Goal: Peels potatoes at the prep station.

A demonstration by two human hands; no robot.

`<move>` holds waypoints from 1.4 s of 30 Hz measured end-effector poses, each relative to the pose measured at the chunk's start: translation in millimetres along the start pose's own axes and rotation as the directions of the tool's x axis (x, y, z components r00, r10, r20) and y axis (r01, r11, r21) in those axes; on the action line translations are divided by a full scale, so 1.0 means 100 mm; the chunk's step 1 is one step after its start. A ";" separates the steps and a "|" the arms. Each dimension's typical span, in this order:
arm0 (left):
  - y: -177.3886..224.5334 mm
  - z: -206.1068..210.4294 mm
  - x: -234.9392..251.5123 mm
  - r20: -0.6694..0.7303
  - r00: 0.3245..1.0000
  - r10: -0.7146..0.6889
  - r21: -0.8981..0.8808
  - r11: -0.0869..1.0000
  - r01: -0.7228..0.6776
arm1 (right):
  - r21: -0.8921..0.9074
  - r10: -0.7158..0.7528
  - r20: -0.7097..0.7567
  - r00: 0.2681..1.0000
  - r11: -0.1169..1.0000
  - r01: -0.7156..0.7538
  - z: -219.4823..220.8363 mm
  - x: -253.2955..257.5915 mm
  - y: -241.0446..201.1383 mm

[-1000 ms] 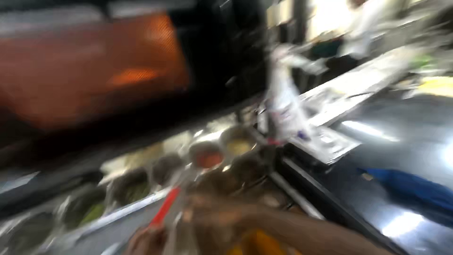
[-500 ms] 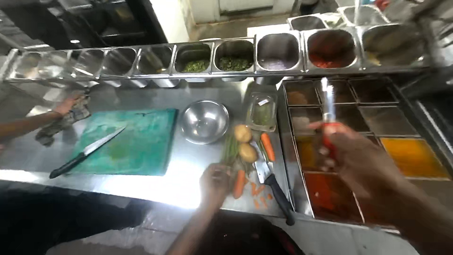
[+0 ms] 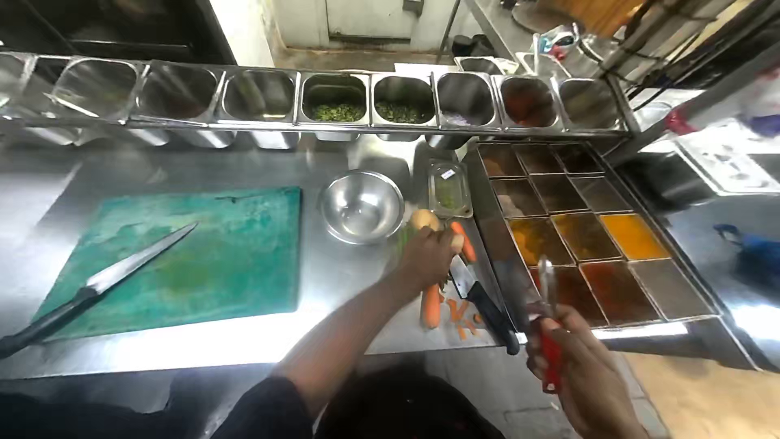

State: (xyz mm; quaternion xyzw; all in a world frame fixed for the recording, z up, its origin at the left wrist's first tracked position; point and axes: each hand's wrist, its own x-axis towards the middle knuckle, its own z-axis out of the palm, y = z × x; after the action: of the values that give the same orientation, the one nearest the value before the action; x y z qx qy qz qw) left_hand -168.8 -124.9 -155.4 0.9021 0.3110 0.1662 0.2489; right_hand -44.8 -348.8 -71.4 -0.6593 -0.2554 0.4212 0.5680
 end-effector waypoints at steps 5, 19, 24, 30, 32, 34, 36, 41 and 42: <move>0.28 -0.46 -0.57 0.257 0.873 -0.414 -0.932 0.131 0.337 | -0.287 -0.087 0.289 0.953 0.942 0.173 0.31 0.42 0.02; 0.23 -0.45 -1.19 -0.132 0.772 -0.622 -0.989 0.139 -0.058 | -0.450 -0.019 0.694 0.720 0.770 0.453 1.11 0.91 0.05; 0.31 -0.50 -1.12 -0.136 0.746 -0.652 -0.990 0.120 -0.076 | -0.408 -0.256 0.702 0.664 0.620 0.670 1.05 0.93 0.13; 0.42 -0.52 -0.92 -0.060 0.622 -0.781 -0.987 -0.045 -0.152 | -0.411 -0.498 0.699 0.513 0.308 0.858 1.02 0.90 0.19; 0.48 -0.49 -0.86 0.019 0.529 -0.848 -0.982 -0.116 -0.151 | -0.429 -0.595 0.658 0.461 0.207 0.879 1.03 0.93 0.29; 0.51 -0.50 -0.80 0.107 0.431 -0.896 -0.966 -0.197 -0.169 | -0.446 -0.684 0.606 0.405 0.130 0.886 1.10 1.00 0.39; 0.54 -0.51 -0.78 0.191 0.354 -0.915 -0.950 -0.263 -0.168 | -0.454 -0.717 0.599 0.357 0.062 0.889 1.16 1.03 0.40; 0.39 -0.41 -0.89 0.285 0.495 -0.821 -0.921 -0.377 -0.095 | -0.479 -0.595 0.660 0.459 0.138 0.867 1.12 1.07 0.37; 0.31 -0.41 -0.94 0.282 0.554 -0.783 -0.921 -0.383 -0.072 | -0.490 -0.520 0.671 0.529 0.224 0.843 1.13 1.05 0.32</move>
State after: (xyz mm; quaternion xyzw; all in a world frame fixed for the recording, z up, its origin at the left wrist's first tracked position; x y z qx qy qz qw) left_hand -243.2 -192.1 -118.6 0.0794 0.4337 0.4764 0.7607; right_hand -91.2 -209.9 -129.6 -0.5534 -0.7778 0.0781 0.2876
